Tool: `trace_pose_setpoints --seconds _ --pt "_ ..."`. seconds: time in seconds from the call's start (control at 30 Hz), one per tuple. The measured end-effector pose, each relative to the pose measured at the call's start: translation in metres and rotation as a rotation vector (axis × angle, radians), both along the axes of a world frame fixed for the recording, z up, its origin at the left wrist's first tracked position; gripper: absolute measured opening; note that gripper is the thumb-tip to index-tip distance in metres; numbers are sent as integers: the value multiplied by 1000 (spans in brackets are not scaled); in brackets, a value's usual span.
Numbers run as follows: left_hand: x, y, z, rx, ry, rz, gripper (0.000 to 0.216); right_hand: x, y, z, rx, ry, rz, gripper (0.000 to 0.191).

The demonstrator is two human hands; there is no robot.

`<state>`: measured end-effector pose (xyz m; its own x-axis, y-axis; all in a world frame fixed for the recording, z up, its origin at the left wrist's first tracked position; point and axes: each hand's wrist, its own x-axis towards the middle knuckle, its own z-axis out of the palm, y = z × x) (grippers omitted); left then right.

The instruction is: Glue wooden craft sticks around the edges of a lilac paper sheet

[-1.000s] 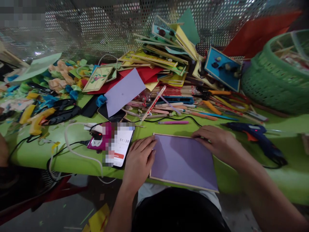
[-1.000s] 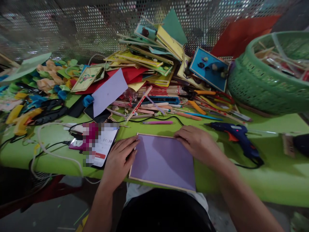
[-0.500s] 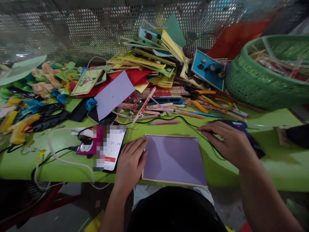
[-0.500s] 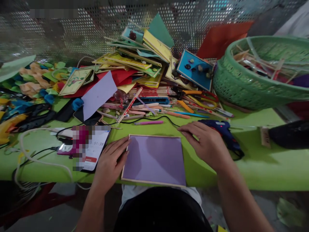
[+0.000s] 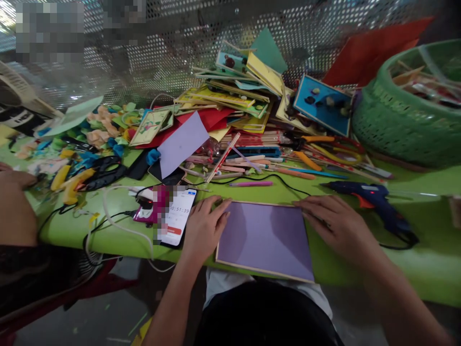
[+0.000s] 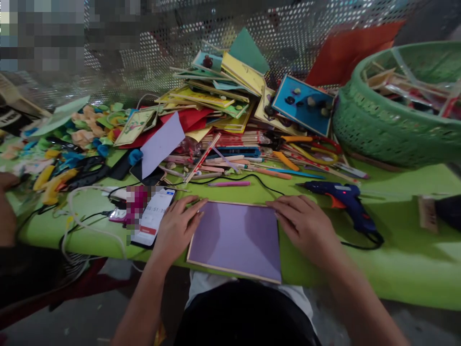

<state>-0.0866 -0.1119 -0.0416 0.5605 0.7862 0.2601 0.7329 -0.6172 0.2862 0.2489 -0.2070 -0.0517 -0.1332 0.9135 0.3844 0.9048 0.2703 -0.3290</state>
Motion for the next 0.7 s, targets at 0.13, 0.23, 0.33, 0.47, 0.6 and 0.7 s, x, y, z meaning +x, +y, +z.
trace_pose_setpoints --seconds 0.13,0.23,0.33,0.47,0.6,0.7 --pt "1 2 0 -5 12 9 37 2 -1 -4 14 -58 28 33" --pt "1 1 -1 -11 6 10 37 2 0 -7 13 -86 49 34" --pt "2 0 -1 -3 14 22 37 2 0 -8 5 -88 58 35" --pt "2 0 -3 -1 29 33 37 1 -2 -9 5 -104 59 35" --pt "2 0 -3 20 26 20 36 0 -2 -10 18 -132 51 36" --pt "2 0 -4 37 17 8 35 -2 -2 -11 20 -155 55 35"
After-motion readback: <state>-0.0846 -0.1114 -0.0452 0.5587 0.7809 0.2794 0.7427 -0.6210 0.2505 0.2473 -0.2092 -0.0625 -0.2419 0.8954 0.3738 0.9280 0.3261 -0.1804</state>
